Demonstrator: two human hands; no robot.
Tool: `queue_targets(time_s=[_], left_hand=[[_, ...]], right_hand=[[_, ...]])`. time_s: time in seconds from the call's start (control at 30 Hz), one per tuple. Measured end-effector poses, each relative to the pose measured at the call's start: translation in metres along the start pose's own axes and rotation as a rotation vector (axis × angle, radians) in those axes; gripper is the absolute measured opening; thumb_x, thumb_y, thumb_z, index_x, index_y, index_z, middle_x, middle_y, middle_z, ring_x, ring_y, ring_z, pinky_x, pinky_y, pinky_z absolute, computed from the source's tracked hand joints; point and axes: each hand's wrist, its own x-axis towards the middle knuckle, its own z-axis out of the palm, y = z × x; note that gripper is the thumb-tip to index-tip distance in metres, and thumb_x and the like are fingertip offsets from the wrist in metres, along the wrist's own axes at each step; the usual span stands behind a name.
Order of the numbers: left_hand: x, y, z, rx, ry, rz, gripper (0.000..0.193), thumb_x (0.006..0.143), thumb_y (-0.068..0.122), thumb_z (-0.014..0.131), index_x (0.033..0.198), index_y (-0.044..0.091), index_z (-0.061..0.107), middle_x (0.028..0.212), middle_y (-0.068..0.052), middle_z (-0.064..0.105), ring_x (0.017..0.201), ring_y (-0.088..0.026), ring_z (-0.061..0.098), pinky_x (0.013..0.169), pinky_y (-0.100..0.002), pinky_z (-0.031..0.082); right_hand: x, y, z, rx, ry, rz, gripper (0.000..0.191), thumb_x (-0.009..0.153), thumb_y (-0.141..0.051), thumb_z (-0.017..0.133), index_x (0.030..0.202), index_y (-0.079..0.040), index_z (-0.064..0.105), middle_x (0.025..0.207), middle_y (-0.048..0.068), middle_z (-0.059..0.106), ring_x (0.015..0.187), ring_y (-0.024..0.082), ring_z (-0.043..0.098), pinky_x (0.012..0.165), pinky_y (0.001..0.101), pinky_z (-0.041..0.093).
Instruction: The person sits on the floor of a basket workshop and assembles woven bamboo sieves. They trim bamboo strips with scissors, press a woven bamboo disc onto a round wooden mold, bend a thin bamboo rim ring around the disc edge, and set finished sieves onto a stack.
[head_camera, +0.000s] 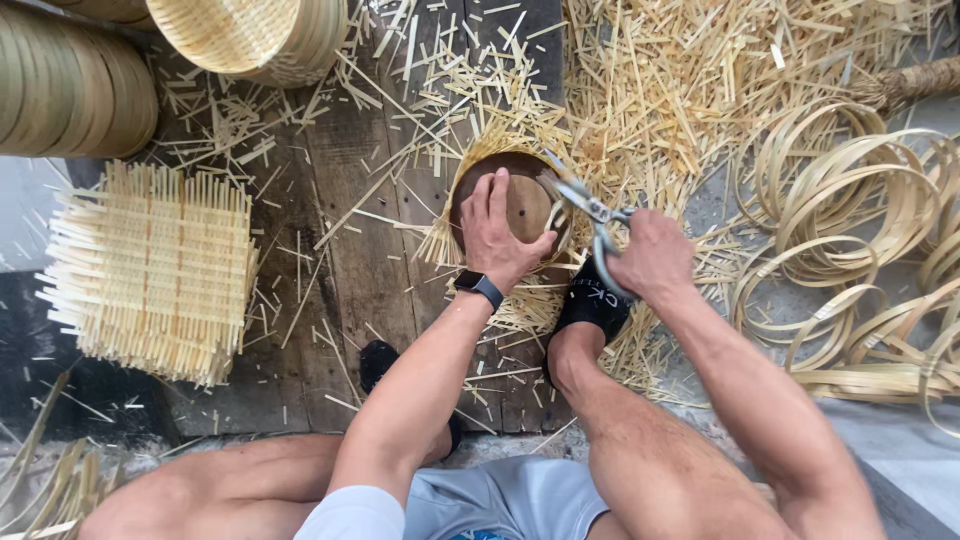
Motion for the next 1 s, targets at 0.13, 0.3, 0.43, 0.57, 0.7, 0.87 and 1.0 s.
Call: queue_targets(time_s=[0.13, 0.3, 0.43, 0.57, 0.7, 0.87, 1.0], left_hand=[[0.003, -0.002, -0.008, -0.012, -0.042, 0.085, 0.112, 0.058, 0.033, 0.094, 0.152, 0.008, 0.038, 0.147, -0.016, 0.043, 0.129, -0.04, 0.045, 0.111, -0.05, 0.04], [0.012, -0.002, -0.023, -0.03, -0.186, 0.181, 0.111, 0.057, 0.032, 0.091, 0.152, 0.012, 0.038, 0.149, -0.014, 0.044, 0.132, -0.04, 0.044, 0.111, -0.052, 0.04], [0.011, 0.006, -0.029, 0.082, -0.27, 0.098, 0.111, 0.052, 0.032, 0.091, 0.149, 0.018, 0.04, 0.154, -0.018, 0.035, 0.133, -0.044, 0.037, 0.104, -0.057, 0.037], [0.003, 0.023, -0.013, 0.049, -0.06, -0.155, 0.103, 0.061, 0.034, 0.092, 0.152, 0.027, 0.042, 0.149, -0.019, 0.032, 0.134, -0.045, 0.033, 0.106, -0.063, 0.033], [0.002, 0.018, -0.01, 0.017, -0.14, -0.058, 0.095, 0.062, 0.032, 0.088, 0.148, 0.033, 0.049, 0.149, -0.014, 0.038, 0.134, -0.041, 0.04, 0.108, -0.058, 0.041], [0.011, 0.001, -0.026, 0.021, -0.315, 0.072, 0.097, 0.055, 0.03, 0.09, 0.143, 0.034, 0.053, 0.144, -0.012, 0.041, 0.131, -0.041, 0.041, 0.104, -0.059, 0.041], [0.018, 0.004, -0.034, 0.042, -0.385, 0.107, 0.096, 0.054, 0.028, 0.089, 0.143, 0.037, 0.053, 0.144, -0.011, 0.042, 0.13, -0.04, 0.042, 0.105, -0.057, 0.043]], right_hand=[[0.008, 0.016, 0.007, 0.021, -0.011, -0.041, 0.03, 0.099, -0.033, 0.058, 0.102, -0.004, 0.063, 0.094, 0.015, 0.063, 0.079, 0.027, 0.063, 0.073, 0.0441, 0.054], [0.027, 0.018, 0.016, -0.097, 0.384, -0.217, 0.048, 0.07, -0.044, 0.071, 0.086, 0.0, 0.062, 0.078, 0.016, 0.061, 0.07, 0.029, 0.062, 0.061, 0.0405, 0.055], [0.038, 0.023, 0.016, -0.181, 0.077, -0.141, 0.021, 0.098, -0.022, 0.063, 0.099, -0.002, 0.063, 0.09, 0.014, 0.062, 0.079, 0.023, 0.062, 0.07, 0.037, 0.054], [0.043, 0.024, 0.009, -0.117, 0.163, -0.193, 0.035, 0.089, -0.036, 0.068, 0.093, -0.002, 0.064, 0.086, 0.015, 0.061, 0.076, 0.026, 0.061, 0.066, 0.039, 0.053], [0.049, 0.014, 0.001, -0.19, 0.294, -0.246, 0.036, 0.079, -0.035, 0.07, 0.088, -0.001, 0.064, 0.081, 0.013, 0.061, 0.072, 0.023, 0.059, 0.065, 0.0363, 0.053], [0.053, 0.014, -0.001, -0.166, 0.093, -0.216, 0.028, 0.101, -0.029, 0.063, 0.095, -0.002, 0.063, 0.086, 0.013, 0.062, 0.076, 0.021, 0.06, 0.067, 0.035, 0.053], [0.054, 0.015, 0.005, -0.176, 0.423, -0.302, 0.043, 0.078, -0.043, 0.068, 0.086, -0.001, 0.063, 0.081, 0.015, 0.062, 0.074, 0.025, 0.062, 0.065, 0.0377, 0.055]])
